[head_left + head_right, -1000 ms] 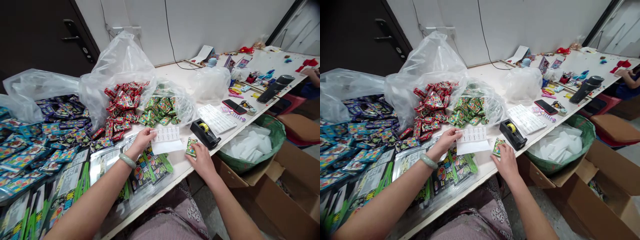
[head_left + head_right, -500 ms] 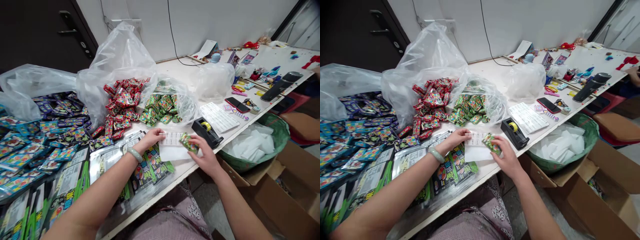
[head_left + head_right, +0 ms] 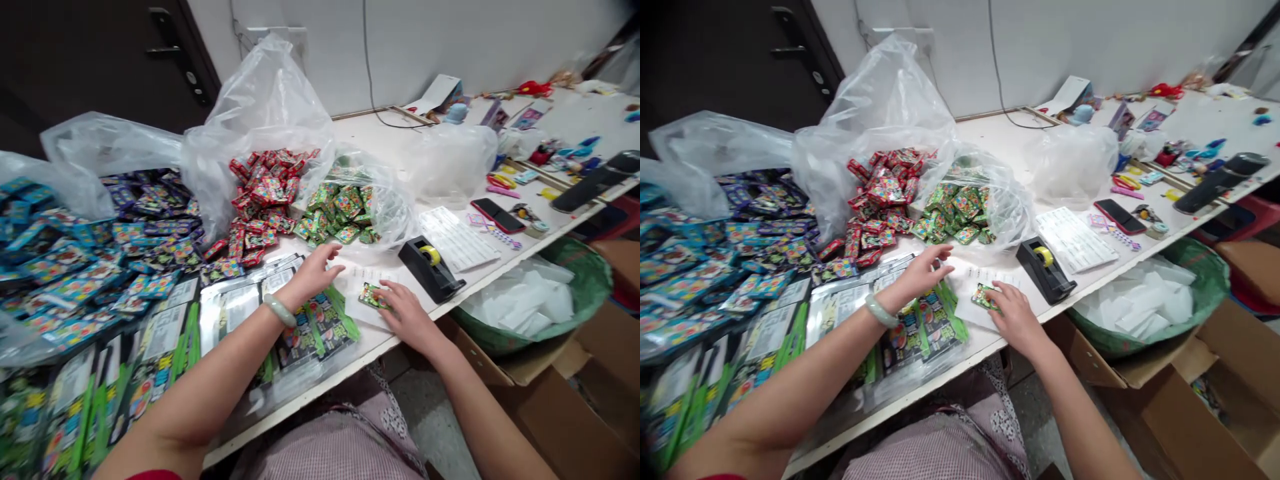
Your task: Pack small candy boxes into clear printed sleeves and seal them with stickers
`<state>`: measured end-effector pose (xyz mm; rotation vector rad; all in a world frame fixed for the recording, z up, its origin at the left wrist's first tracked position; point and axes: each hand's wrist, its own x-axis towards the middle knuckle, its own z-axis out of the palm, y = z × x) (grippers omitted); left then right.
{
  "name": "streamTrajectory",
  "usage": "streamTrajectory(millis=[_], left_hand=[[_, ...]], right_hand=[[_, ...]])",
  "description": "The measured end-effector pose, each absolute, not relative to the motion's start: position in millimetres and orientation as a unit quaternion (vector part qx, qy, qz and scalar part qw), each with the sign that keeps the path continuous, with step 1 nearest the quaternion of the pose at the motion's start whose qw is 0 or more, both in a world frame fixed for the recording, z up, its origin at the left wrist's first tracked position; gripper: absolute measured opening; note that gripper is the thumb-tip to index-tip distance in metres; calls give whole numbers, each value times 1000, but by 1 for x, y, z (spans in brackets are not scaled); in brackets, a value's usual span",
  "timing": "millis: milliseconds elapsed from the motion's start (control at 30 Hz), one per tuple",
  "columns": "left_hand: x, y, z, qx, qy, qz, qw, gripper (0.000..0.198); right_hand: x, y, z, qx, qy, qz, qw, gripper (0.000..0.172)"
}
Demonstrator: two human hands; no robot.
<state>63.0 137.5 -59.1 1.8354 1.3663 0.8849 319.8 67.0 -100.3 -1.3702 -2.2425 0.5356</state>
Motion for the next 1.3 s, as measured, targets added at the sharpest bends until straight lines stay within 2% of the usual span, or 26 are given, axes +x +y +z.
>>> streamTrajectory(millis=[100,167,233,300,333,433,467,533,633,767,833,900,1000,1100,1167,1233,1300], left_hand=[[-8,102,-41,674,585,369,260,33],[-52,66,-37,641,644,371,192,27],[-78,26,-41,619,682,357,156,27],[-83,-11,-49,640,685,309,158,36],[-79,-26,-53,671,673,261,167,45],[-55,-51,-62,740,638,118,178,69],[-48,-54,-63,747,635,87,177,74],[-39,-54,-63,746,641,50,170,79],[-37,-49,-62,736,658,40,158,81],[-41,-49,-66,735,656,60,161,82],[-43,-51,-69,728,658,89,172,82],[-45,-52,-69,707,663,152,196,80],[-46,-47,-58,627,663,324,248,67],[-43,-36,-34,560,599,474,320,44],[-40,-30,-17,556,570,504,334,27],[-41,-28,-4,579,576,496,293,19],[-45,-27,6,627,581,467,226,19]], right_hand=[[318,69,-91,-465,-799,230,303,26],[300,73,-81,-439,-791,281,319,22],[266,78,-71,-392,-810,327,289,20],[221,87,-63,-326,-857,328,226,24],[197,93,-60,-296,-885,306,188,33],[135,113,-56,-266,-940,210,46,83],[121,119,-56,-268,-945,188,6,95],[100,128,-56,-274,-947,162,-44,103],[86,132,-55,-288,-945,143,-62,87],[82,140,-45,-309,-937,140,-79,31],[88,148,-30,-319,-935,137,-73,14],[99,154,-7,-334,-933,125,-53,12],[119,149,32,-344,-928,144,3,18],[132,130,58,-338,-903,245,101,24],[136,117,65,-338,-865,339,150,22],[140,109,68,-318,-812,472,129,19],[143,105,69,-278,-753,592,66,28]])
